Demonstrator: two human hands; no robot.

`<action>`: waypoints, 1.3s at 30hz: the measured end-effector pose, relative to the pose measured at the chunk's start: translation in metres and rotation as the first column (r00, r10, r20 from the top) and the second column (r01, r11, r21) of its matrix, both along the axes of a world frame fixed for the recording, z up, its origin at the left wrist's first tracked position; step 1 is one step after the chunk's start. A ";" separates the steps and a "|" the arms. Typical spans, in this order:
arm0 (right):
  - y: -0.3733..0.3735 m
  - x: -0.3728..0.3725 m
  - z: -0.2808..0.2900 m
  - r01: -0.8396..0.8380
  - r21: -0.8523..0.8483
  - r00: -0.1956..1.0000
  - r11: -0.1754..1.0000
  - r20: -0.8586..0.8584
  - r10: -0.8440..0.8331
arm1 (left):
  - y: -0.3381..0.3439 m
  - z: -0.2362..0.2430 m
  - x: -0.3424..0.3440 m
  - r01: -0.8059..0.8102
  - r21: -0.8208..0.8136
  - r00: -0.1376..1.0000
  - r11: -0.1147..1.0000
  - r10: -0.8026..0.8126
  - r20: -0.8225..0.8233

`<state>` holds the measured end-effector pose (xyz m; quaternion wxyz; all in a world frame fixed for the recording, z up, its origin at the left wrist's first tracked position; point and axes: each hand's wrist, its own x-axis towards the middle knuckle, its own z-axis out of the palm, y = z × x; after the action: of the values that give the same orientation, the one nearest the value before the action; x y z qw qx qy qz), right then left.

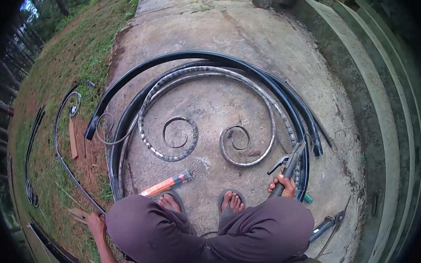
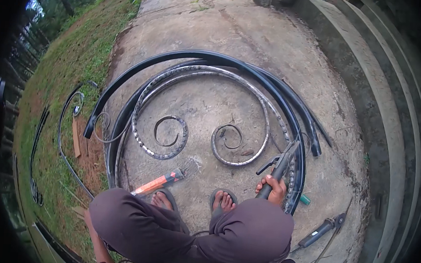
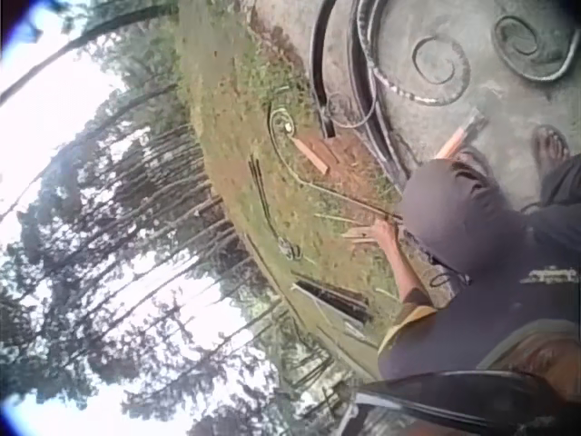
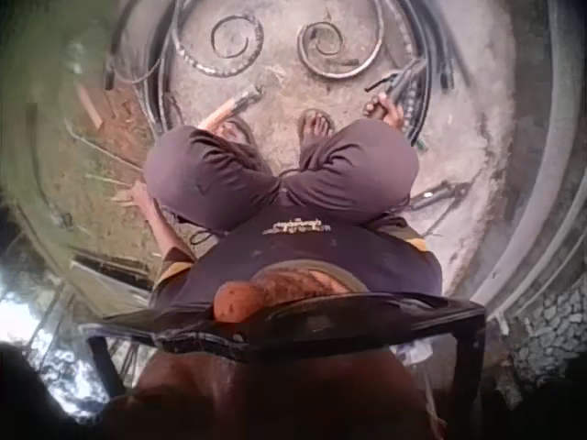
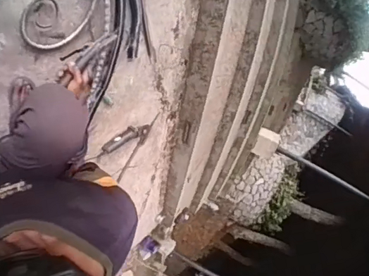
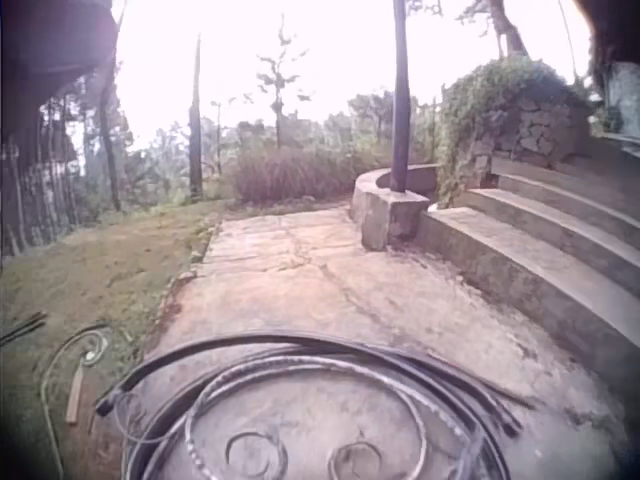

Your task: The person welds small metal scrolls to a larger circular metal frame using a welding rod and clamp, then lifts and moves a long curved metal pipe.

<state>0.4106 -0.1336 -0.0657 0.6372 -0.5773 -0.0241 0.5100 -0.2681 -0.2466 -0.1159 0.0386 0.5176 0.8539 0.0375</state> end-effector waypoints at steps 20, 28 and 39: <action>0.037 -0.059 -0.034 -0.417 -0.067 0.901 0.907 0.099 0.422 | -0.100 0.007 0.033 -0.340 -0.129 0.940 0.932 0.338 -0.033; 0.026 -0.046 -0.042 -0.341 -0.135 0.929 0.930 0.099 0.355 | -0.075 0.014 0.030 -0.284 -0.085 0.959 0.955 0.283 -0.024; -0.007 0.029 0.023 -0.010 -0.117 0.936 0.993 0.347 0.051 | 0.057 0.030 -0.023 -0.193 -0.020 0.959 0.981 0.184 -0.218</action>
<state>0.4400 -0.1406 -0.0427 0.5809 -0.6936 -0.1168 0.4097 -0.2912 -0.1896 -0.0860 -0.0471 0.4340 0.8991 -0.0324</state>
